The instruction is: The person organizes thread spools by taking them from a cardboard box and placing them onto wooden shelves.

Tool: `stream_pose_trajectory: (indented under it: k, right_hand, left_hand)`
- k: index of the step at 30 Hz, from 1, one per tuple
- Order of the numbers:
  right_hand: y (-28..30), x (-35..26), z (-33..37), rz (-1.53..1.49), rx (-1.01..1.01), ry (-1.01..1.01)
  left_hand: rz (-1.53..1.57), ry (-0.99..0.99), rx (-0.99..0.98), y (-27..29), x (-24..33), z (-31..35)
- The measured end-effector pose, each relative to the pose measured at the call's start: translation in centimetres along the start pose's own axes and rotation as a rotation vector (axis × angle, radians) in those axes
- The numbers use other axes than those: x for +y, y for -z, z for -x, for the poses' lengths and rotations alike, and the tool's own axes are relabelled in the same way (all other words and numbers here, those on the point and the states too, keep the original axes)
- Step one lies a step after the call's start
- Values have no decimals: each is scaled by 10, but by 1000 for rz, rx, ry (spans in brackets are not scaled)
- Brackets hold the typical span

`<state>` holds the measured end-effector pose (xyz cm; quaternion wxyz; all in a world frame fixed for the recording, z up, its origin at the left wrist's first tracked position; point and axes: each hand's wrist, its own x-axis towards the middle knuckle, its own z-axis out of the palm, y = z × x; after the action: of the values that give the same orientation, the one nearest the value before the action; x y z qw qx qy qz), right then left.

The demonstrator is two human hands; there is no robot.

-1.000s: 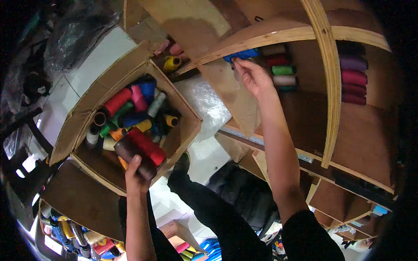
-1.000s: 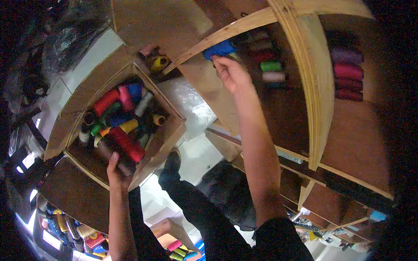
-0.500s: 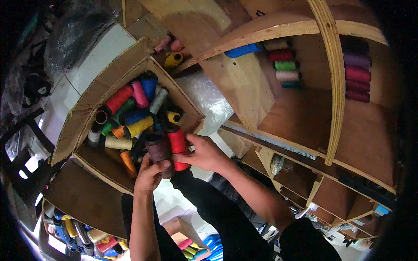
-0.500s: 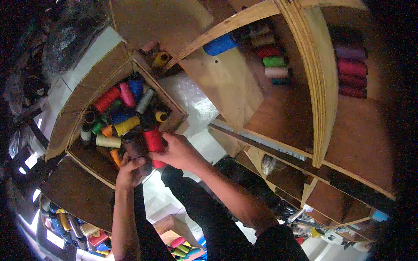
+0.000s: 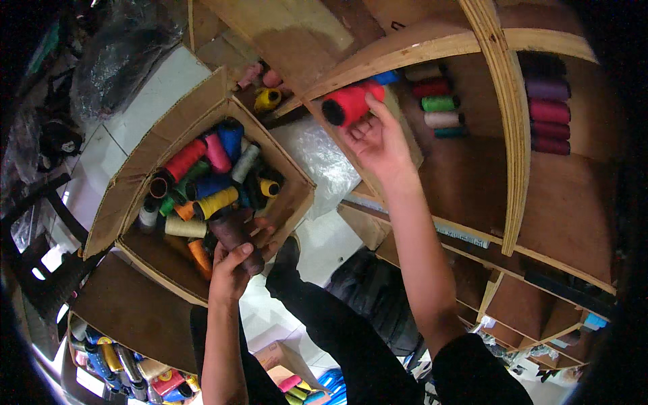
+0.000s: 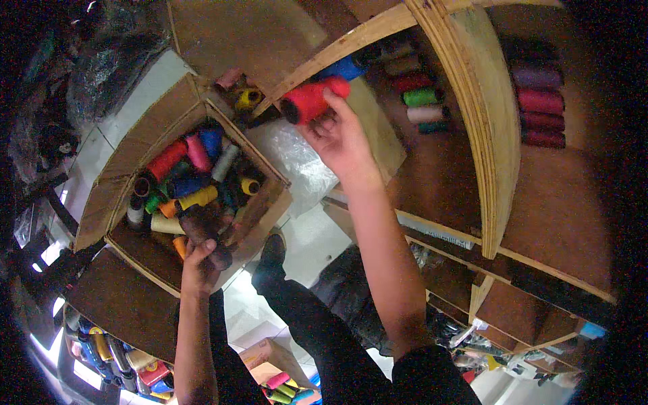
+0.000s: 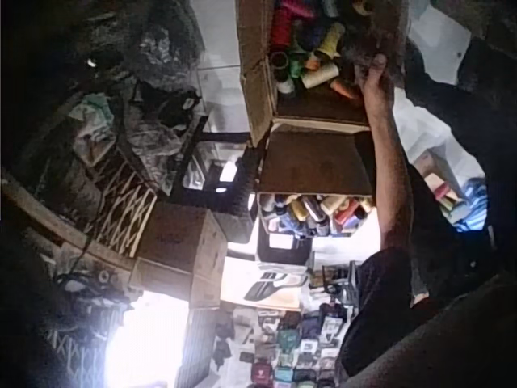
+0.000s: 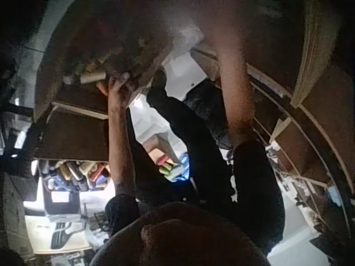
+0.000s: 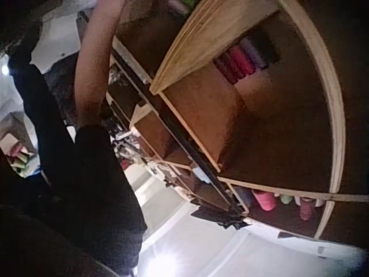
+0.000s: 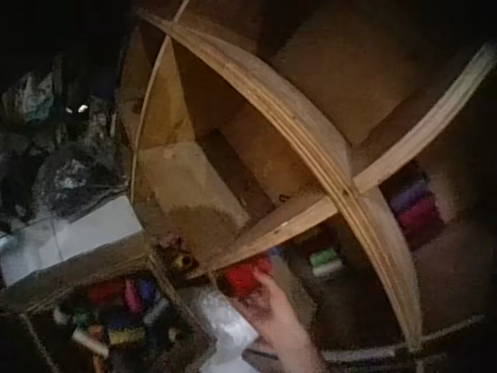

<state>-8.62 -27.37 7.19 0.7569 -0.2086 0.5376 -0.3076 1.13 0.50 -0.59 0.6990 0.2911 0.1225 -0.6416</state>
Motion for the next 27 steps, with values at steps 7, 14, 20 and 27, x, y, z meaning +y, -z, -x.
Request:
stream_pose_trajectory:
  k: [7,14,20,27]
  right_hand:
    - [18,25,7,720,116,867]
    - [14,44,-59,614,171,882]
    - [23,56,-65,764,284,817]
    - [24,63,-20,975,204,604]
  left_hand:
    - [20,-12,23,5,5,2]
    - [-20,-19,22,4,2,1]
    - [-53,-11,24,6,2,2]
    - [-306,0,90,1,-5,-4]
